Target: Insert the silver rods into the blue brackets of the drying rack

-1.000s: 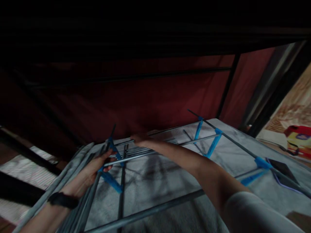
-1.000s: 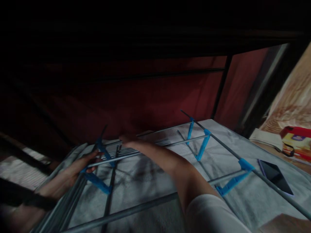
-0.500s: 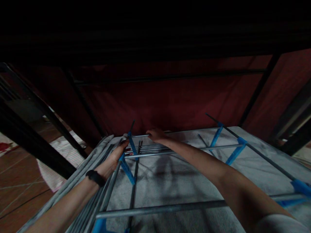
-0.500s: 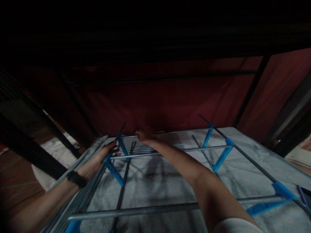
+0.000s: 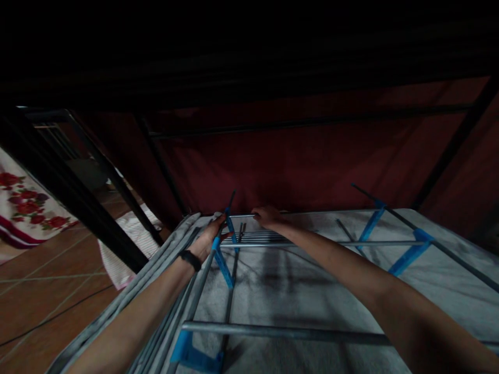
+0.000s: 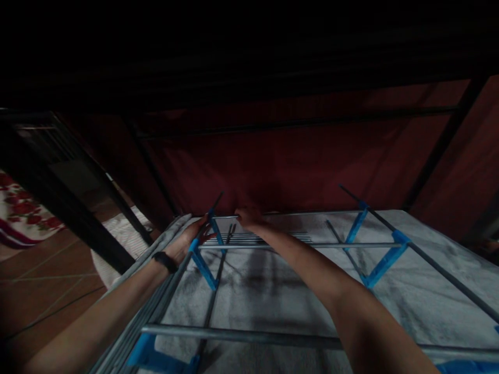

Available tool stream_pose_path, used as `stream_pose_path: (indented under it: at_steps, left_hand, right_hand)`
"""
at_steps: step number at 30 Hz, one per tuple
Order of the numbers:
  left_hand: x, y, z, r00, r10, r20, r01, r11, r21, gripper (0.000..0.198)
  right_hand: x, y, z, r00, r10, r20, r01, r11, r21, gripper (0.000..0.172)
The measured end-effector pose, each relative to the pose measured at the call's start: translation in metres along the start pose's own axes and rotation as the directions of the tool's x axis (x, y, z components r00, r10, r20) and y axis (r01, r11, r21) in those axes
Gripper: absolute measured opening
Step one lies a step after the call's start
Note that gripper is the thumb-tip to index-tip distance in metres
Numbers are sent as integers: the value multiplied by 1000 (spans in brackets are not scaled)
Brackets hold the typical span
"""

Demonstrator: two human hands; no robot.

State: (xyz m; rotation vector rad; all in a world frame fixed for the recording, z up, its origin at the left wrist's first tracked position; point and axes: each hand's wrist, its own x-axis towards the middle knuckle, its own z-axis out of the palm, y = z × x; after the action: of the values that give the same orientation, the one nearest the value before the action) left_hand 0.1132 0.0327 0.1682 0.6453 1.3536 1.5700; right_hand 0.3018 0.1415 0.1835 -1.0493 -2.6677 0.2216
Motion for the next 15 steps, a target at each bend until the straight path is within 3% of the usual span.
stream_pose_path:
  at_steps: [3, 15]
  left_hand:
    - [2, -1, 0, 999, -14, 44, 14, 1000, -3, 17]
    - [11, -8, -3, 1000, -20, 7, 20, 1000, -16, 12]
  right_hand:
    - [-2, -1, 1, 1000, 18, 12, -18, 1000, 3, 30]
    - [-4, -2, 6, 999, 25, 23, -25, 1000, -15, 31]
